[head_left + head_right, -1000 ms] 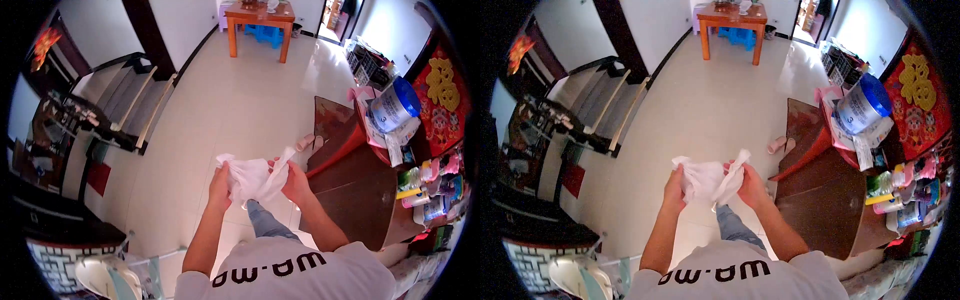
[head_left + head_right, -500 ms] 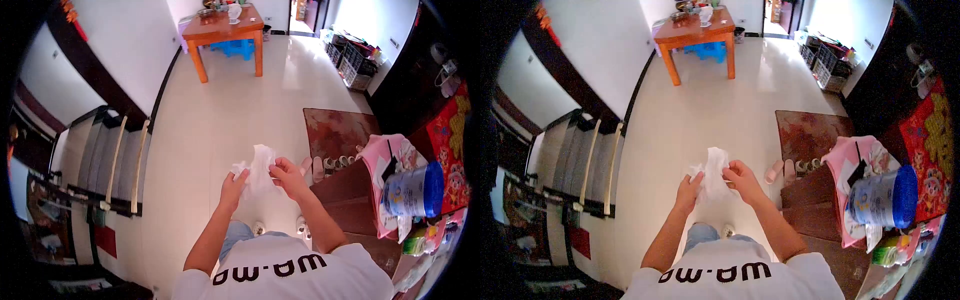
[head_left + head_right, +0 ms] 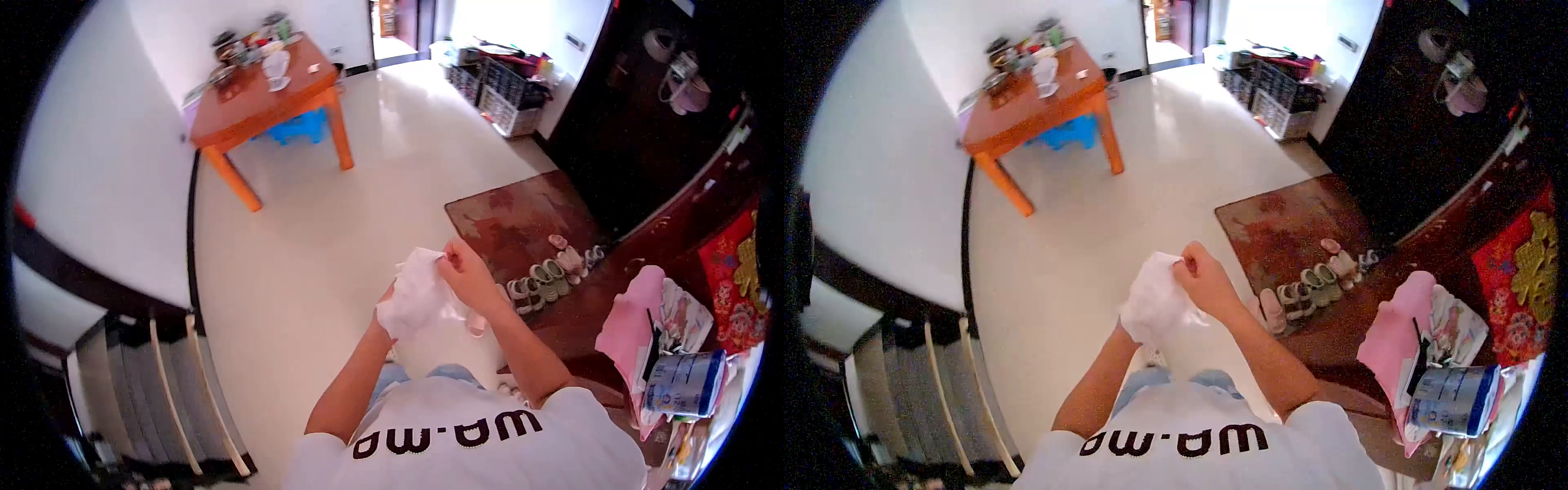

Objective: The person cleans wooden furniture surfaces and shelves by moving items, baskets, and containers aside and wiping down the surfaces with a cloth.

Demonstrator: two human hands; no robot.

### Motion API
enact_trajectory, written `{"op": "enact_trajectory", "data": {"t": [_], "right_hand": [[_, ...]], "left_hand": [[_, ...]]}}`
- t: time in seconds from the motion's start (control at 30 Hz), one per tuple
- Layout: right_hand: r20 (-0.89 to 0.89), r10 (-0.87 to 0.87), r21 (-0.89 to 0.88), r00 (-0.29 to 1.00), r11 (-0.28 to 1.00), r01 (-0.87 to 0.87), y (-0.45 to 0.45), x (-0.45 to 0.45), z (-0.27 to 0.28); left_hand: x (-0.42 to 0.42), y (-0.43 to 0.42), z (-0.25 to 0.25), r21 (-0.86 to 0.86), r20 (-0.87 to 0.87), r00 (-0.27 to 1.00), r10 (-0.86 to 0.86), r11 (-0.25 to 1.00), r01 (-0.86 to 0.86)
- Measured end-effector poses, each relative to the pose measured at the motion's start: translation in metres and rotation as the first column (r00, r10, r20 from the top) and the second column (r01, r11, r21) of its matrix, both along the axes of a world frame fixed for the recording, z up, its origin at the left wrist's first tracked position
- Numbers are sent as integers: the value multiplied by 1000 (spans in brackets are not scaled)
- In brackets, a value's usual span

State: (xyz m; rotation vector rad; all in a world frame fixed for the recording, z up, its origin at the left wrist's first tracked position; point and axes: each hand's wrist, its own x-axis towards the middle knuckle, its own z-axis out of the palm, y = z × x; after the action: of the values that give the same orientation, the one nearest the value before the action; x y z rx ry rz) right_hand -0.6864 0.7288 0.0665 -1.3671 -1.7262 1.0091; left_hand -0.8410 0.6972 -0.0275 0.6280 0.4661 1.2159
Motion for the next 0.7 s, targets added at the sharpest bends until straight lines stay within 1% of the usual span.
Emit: {"op": "enact_trajectory", "data": {"t": [0.03, 0.07, 0.1, 0.13, 0.17, 0.2, 0.27, 0.3, 0.33, 0.37, 0.4, 0.43, 0.47, 0.5, 0.53, 0.57, 0.6, 0.63, 0.67, 0.7], "right_hand": [[-5, -64, 22, 998, 998, 64, 15, 4, -1], [0, -110, 21, 994, 994, 110, 31, 5, 0], [35, -213, 35, 976, 977, 212, 44, 7, 1], [71, -320, 48, 945, 947, 317, 57, 11, 0], [122, -352, 30, 928, 936, 351, 68, 18, -6], [126, -409, -3, 904, 911, 412, 79, 24, -12], [60, -492, -35, 868, 868, 495, 106, 44, -39], [56, -560, -22, 826, 827, 562, 118, 57, -47], [3, -592, -75, 806, 803, 591, 130, 72, -55], [-52, -620, -121, 783, 782, 612, 142, 88, -65], [-65, -685, -115, 726, 727, 676, 156, 105, -87], [-87, -712, -126, 696, 701, 702, 171, 123, -112], [-110, -732, -140, 672, 681, 719, 183, 140, -130], [-126, -765, -131, 631, 644, 754, 193, 153, -137], [-148, -814, -242, 562, 581, 778, 206, 167, -143], [-164, -854, -355, 495, 519, 778, 221, 183, -144], [-176, -869, -363, 462, 494, 790, 230, 200, -142], [-327, -870, -510, 370, 492, 706, 233, 217, -142], [-458, -853, -625, 248, 508, 592, 236, 231, -141], [-567, -810, -652, 152, 554, 518, 236, 243, -132]], "left_hand": [[0, 15, 19, -125, 57, 993, -103, 986, 109], [-1, 35, 29, -242, 118, 972, -203, 943, 227], [3, 57, 27, -241, 123, 960, -253, 930, 276], [10, 75, 21, -268, 58, 952, -300, 914, 305], [18, 89, 13, -292, -5, 936, -353, 896, 336], [26, 102, 6, -289, 2, 909, -416, 870, 399], [39, 127, -10, -218, 61, 889, -453, 863, 455], [43, 138, -29, -47, -254, 880, -402, 913, 404], [52, 156, -34, 72, -394, 839, -374, 898, 434], [60, 173, -38, 187, -520, 795, -311, 867, 462], [71, 191, -20, -46, -58, 875, -480, 877, 478], [85, 212, -8, -279, 416, 799, -436, 774, 568], [98, 233, -4, -262, 411, 769, -490, 745, 614], [109, 257, 0, -299, 361, 758, -543, 703, 645], [127, 283, 4, -333, 311, 745, -590, 667, 666], [151, 309, 10, -326, 298, 723, -623, 645, 691], [175, 330, 18, -375, -109, 713, -693, 693, 616], [194, 348, 24, -386, -496, 568, -657, 753, 533], [211, 364, 30, -399, -509, 540, -670, 740, 542], [233, 384, 39, -381, -487, 541, -685, 724, 575]]}}
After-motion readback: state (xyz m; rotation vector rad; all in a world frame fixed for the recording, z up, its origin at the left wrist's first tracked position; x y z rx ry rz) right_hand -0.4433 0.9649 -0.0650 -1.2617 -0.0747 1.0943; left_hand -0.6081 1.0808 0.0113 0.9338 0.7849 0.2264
